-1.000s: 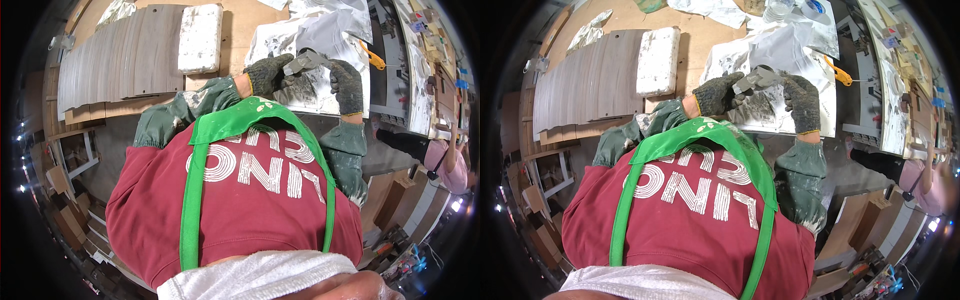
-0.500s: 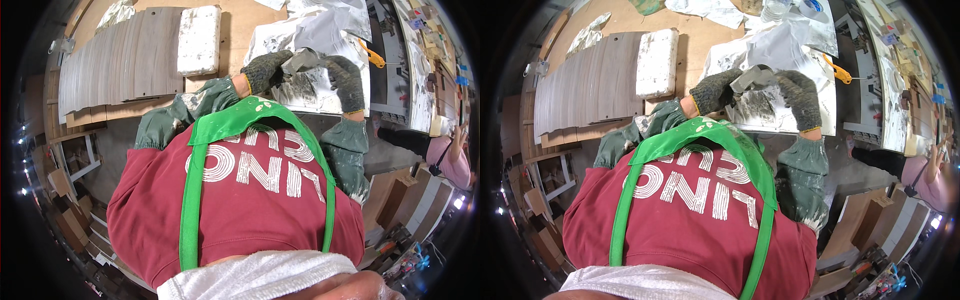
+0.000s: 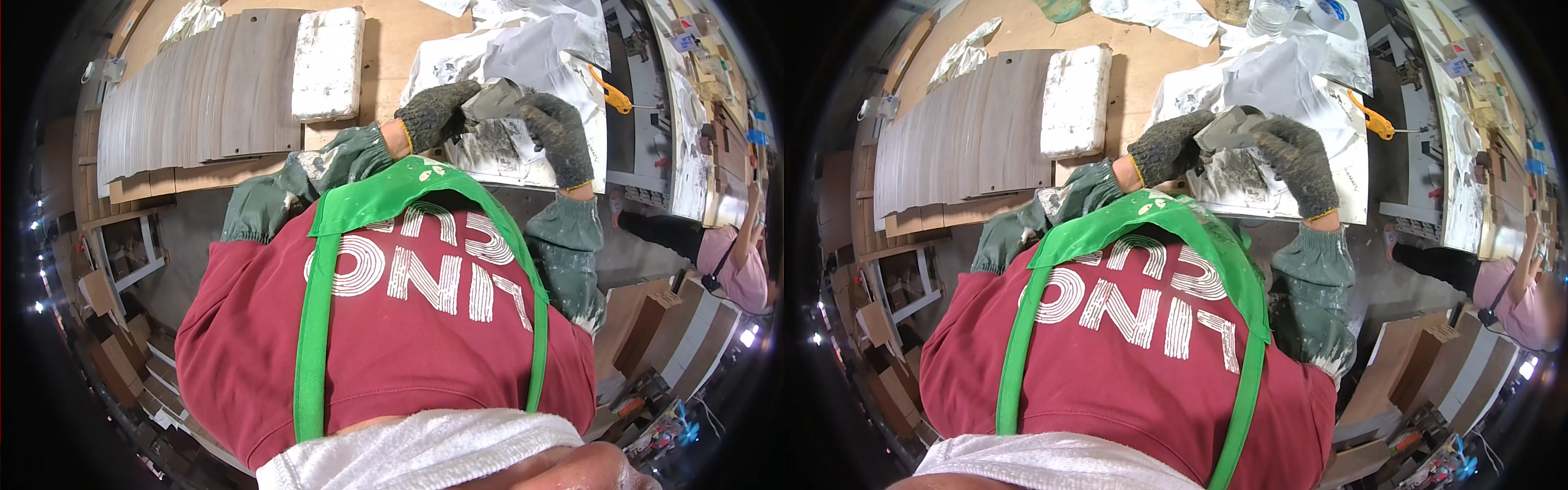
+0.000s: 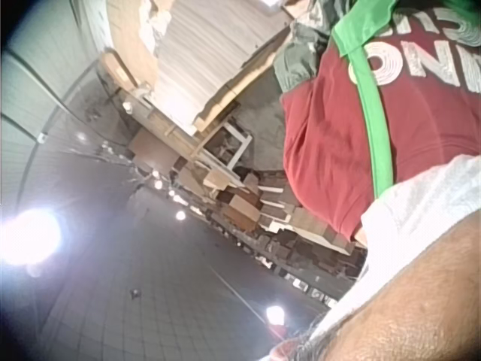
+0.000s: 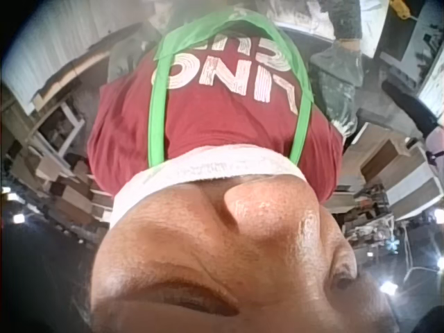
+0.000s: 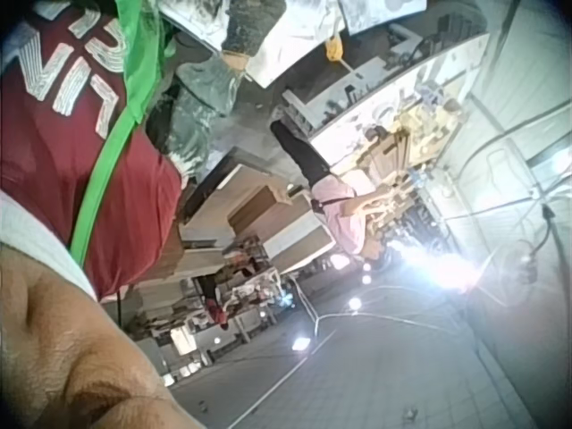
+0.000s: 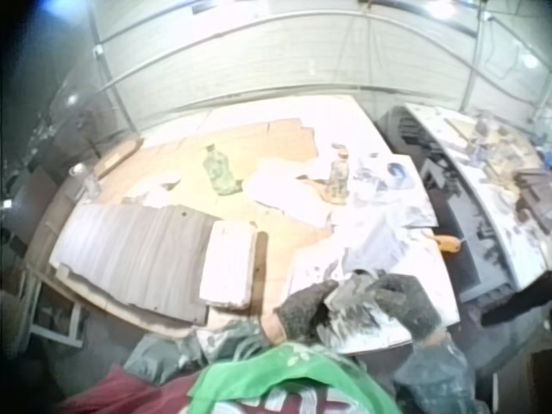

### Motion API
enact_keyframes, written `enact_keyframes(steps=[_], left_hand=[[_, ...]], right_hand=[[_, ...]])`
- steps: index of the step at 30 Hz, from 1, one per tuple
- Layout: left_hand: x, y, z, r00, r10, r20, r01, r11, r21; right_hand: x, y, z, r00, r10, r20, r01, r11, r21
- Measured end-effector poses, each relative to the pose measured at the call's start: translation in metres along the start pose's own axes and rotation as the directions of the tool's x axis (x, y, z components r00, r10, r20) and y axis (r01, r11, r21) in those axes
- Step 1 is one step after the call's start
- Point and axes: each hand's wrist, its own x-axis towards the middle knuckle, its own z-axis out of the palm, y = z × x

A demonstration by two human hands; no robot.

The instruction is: The recorder wipes down stacks of wood panels and then uses a hand-held tool to clean or finish a specific component.

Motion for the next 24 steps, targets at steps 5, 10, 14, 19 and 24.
enact_keyframes(steps=[5,10,14,19,24], left_hand=[[-0.008,0.007,0.000,0.997,0.074,0.024,-0.078,0.970,0.232],[-0.010,0.006,0.004,0.997,0.071,0.040,-0.073,0.996,0.044],[-0.013,0.008,0.010,1.000,-0.014,0.021,0.015,0.999,-0.041],[0.005,-0.003,-0.028,0.965,-0.048,0.259,0.060,0.998,-0.038],[-0.001,0.002,-0.017,0.978,-0.025,0.207,-0.015,0.982,0.188]], right_hand=[[0.002,0.004,0.001,0.997,0.057,-0.052,-0.050,0.991,0.127],[0.003,0.001,-0.007,0.990,0.120,-0.073,-0.105,0.978,0.180],[0.001,0.008,0.002,0.999,-0.035,0.005,0.035,0.999,0.036],[0.011,0.010,-0.018,0.983,0.102,-0.151,-0.058,0.960,0.274],[0.013,0.026,-0.010,0.994,0.092,-0.052,-0.069,0.935,0.347]])
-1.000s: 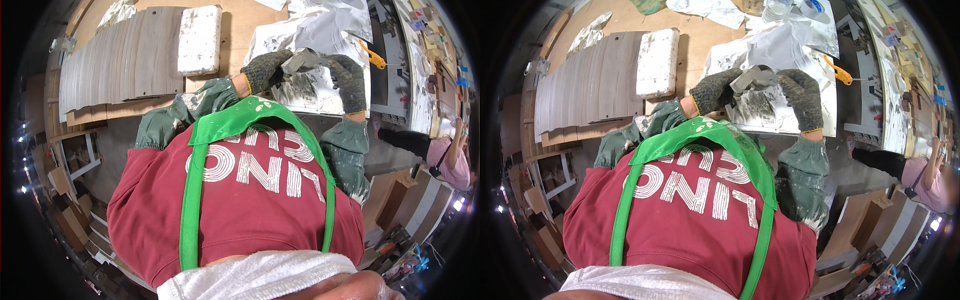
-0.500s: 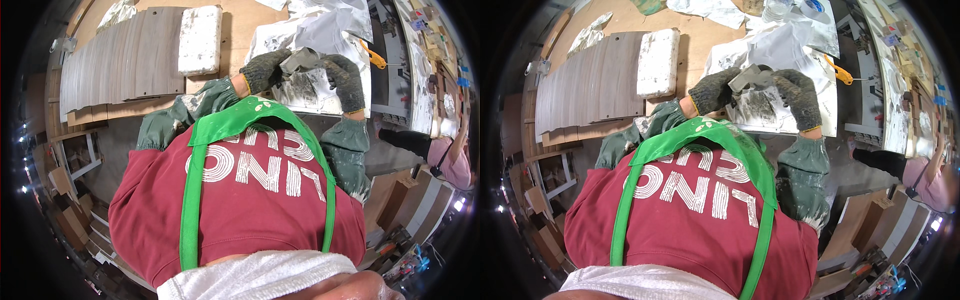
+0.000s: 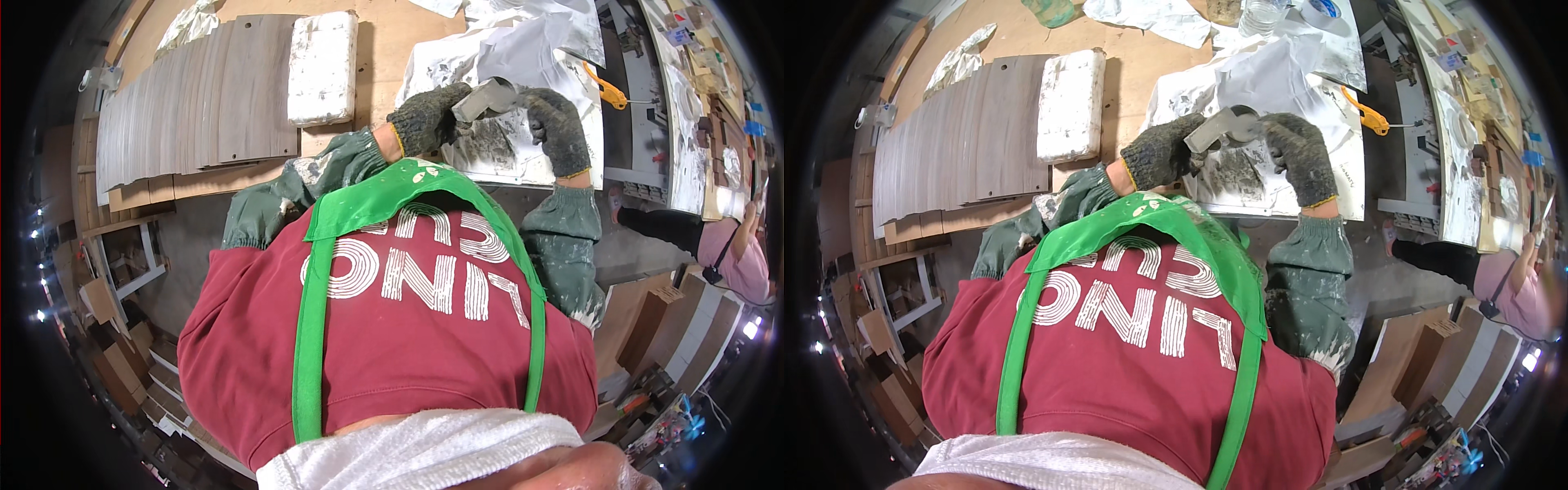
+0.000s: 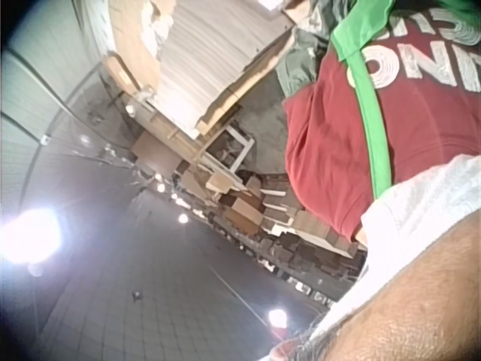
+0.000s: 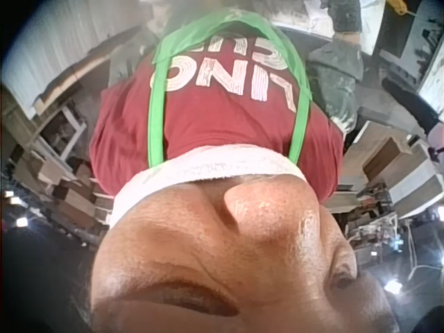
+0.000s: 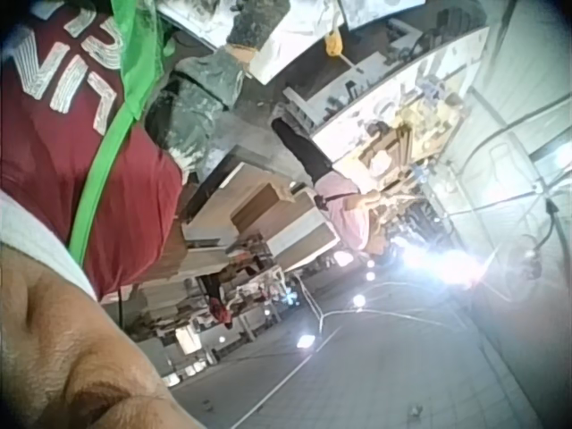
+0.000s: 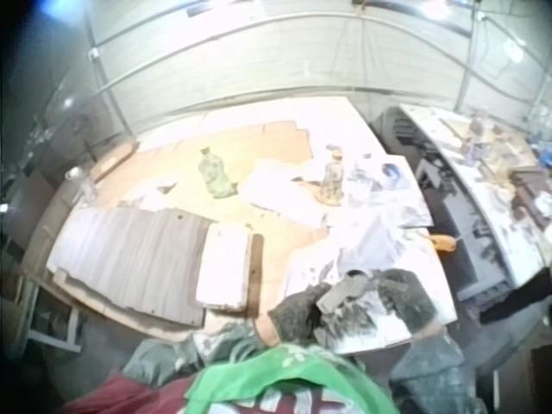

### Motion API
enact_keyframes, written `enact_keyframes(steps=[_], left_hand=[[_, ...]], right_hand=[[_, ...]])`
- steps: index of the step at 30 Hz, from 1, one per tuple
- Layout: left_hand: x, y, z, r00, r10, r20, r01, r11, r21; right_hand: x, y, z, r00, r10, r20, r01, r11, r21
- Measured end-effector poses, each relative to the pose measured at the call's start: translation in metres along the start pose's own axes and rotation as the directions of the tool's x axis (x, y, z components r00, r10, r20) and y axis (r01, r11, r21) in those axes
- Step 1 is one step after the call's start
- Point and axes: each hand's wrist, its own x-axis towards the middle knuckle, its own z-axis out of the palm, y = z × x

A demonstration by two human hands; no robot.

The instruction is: The recorder wipes down stacks of wood panels and then uses a hand-held tool to clean or finish a specific component.

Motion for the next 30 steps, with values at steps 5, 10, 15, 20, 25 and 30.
enact_keyframes(steps=[5,10,15,20,25,30], left_hand=[[0.003,-0.008,-0.021,0.961,0.046,0.274,0.046,0.946,-0.321],[-0.008,0.000,-0.001,0.984,0.175,0.040,-0.179,0.936,0.304],[-0.017,0.008,0.006,0.944,0.329,0.041,-0.254,0.639,0.726],[-0.019,0.009,0.003,0.886,0.412,0.213,-0.401,0.450,0.798],[-0.001,-0.004,-0.015,0.996,0.052,0.075,-0.047,0.997,-0.059],[-0.007,0.000,-0.008,0.991,0.127,0.041,-0.130,0.987,0.094]], right_hand=[[-0.002,-0.008,0.002,0.995,0.066,-0.075,-0.057,0.992,0.113],[0.003,-0.003,0.000,0.993,0.043,-0.110,-0.035,0.996,0.077],[-0.001,-0.001,0.011,0.995,0.100,-0.028,-0.094,0.983,0.158],[0.003,-0.003,0.004,0.988,0.075,-0.137,-0.059,0.991,0.119],[-0.005,-0.006,0.016,0.993,0.114,-0.024,-0.110,0.988,0.111],[0.003,0.001,0.001,0.986,0.052,-0.159,-0.032,0.992,0.125]])
